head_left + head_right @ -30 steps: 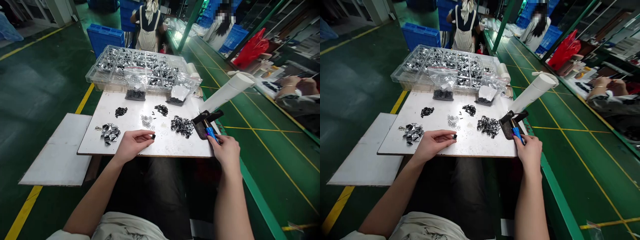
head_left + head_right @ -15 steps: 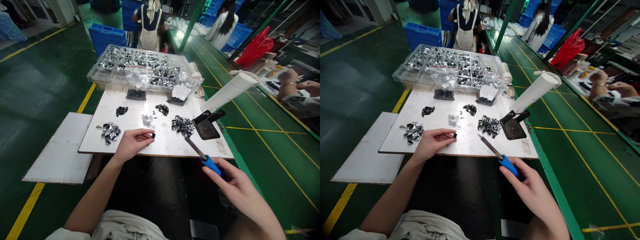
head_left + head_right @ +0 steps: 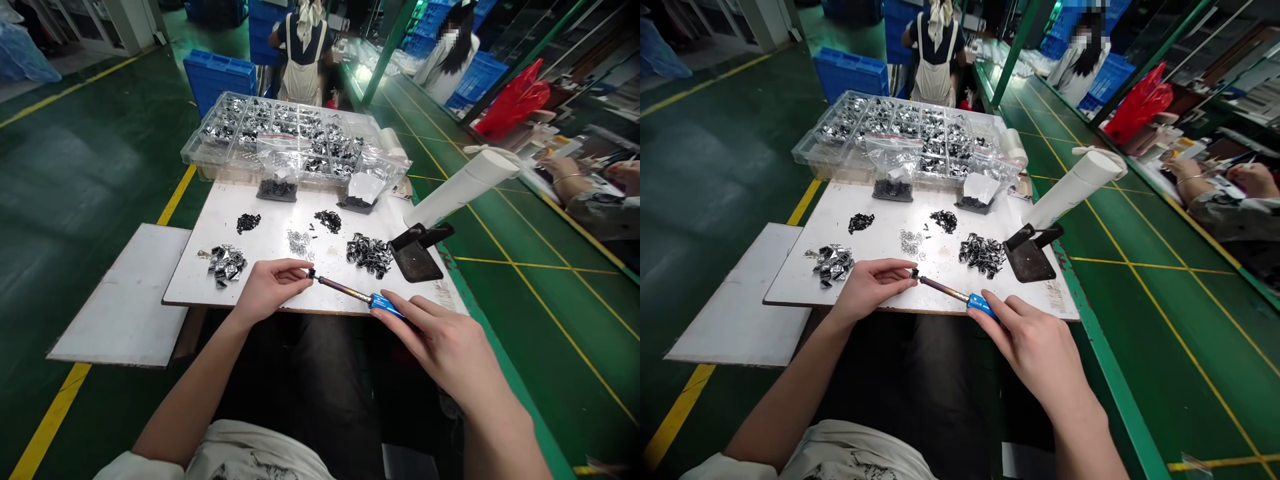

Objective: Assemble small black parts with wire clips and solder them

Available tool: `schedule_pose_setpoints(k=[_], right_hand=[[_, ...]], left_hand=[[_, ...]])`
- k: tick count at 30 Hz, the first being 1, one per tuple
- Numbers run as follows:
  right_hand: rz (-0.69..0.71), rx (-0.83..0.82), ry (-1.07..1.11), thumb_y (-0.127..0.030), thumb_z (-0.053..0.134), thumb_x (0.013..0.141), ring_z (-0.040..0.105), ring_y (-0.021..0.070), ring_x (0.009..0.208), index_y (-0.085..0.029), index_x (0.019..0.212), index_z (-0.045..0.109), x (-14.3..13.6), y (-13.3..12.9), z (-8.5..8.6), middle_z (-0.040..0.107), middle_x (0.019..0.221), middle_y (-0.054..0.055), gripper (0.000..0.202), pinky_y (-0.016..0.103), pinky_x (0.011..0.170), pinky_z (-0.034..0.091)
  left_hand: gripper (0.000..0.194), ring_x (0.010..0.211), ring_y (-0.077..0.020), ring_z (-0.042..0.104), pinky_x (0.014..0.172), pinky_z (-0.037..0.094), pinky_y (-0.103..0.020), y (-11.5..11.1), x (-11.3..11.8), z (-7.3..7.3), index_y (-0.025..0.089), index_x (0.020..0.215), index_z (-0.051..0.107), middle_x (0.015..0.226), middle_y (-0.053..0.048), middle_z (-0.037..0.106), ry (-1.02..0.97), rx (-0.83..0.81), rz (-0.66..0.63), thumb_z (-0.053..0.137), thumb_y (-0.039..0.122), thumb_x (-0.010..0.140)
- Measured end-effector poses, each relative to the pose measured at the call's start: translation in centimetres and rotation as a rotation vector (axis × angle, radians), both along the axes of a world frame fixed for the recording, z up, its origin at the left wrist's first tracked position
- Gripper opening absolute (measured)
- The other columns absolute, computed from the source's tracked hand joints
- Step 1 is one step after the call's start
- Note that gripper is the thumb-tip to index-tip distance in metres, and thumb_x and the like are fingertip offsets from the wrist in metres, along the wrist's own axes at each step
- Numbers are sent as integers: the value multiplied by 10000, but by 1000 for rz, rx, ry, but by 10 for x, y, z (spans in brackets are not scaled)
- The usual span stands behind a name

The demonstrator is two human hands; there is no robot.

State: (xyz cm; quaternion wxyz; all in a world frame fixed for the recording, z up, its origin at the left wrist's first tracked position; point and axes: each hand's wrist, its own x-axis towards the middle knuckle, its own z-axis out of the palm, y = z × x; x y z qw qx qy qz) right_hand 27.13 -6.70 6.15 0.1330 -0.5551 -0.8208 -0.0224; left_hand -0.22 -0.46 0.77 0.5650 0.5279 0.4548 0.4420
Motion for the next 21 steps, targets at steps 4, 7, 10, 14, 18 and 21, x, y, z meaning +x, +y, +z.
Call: schedule_pose_setpoints(k=[4, 7, 10, 14, 18, 21], right_hand=[[-4, -8, -14, -539, 461, 1006, 674, 184, 628, -200, 1207, 723, -1, 1, -1, 700, 786, 68, 474, 289, 579, 434], [-6, -12, -17, -542, 450, 1009, 672, 187, 617, -190, 1212, 719, -2, 1, -2, 688, 762, 62, 487, 295, 582, 432], [3, -23, -27, -545, 442, 1012, 663, 184, 600, -191, 1215, 716, -2, 2, -3, 677, 741, 53, 492, 299, 581, 424], [7, -43, -37, -545, 428, 1017, 657, 185, 592, -192, 1216, 710, -2, 3, -3, 671, 734, 50, 494, 298, 586, 411], [15, -79, -38, -541, 421, 1020, 656, 191, 597, -212, 1165, 725, -3, 5, 0, 674, 732, 54, 470, 301, 596, 415], [32, -99, -13, -534, 432, 1017, 668, 200, 625, -245, 1114, 740, -4, 7, 2, 678, 726, 58, 433, 295, 592, 428]], left_hand=[[356, 853, -209, 760, 827, 646, -306, 0, -1, -2, 168, 1077, 794, 900, -67, 798, 6, 19, -3, 835, 265, 737], [349, 854, -215, 761, 831, 647, -319, 1, -1, -3, 179, 1076, 796, 901, -66, 799, 17, 27, -1, 830, 277, 743], [344, 848, -218, 764, 828, 649, -323, 1, -1, -3, 175, 1068, 796, 889, -66, 800, 24, 33, 6, 830, 275, 741], [339, 831, -212, 765, 819, 651, -314, 1, 0, -2, 165, 1055, 798, 873, -63, 801, 16, 26, 13, 837, 260, 731], [336, 825, -210, 766, 826, 653, -316, 1, -1, -1, 160, 1049, 801, 865, -65, 800, 24, 18, 18, 839, 250, 728], [325, 825, -216, 768, 828, 654, -328, 1, -1, -1, 165, 1038, 805, 865, -66, 801, 25, 24, 17, 838, 250, 726]])
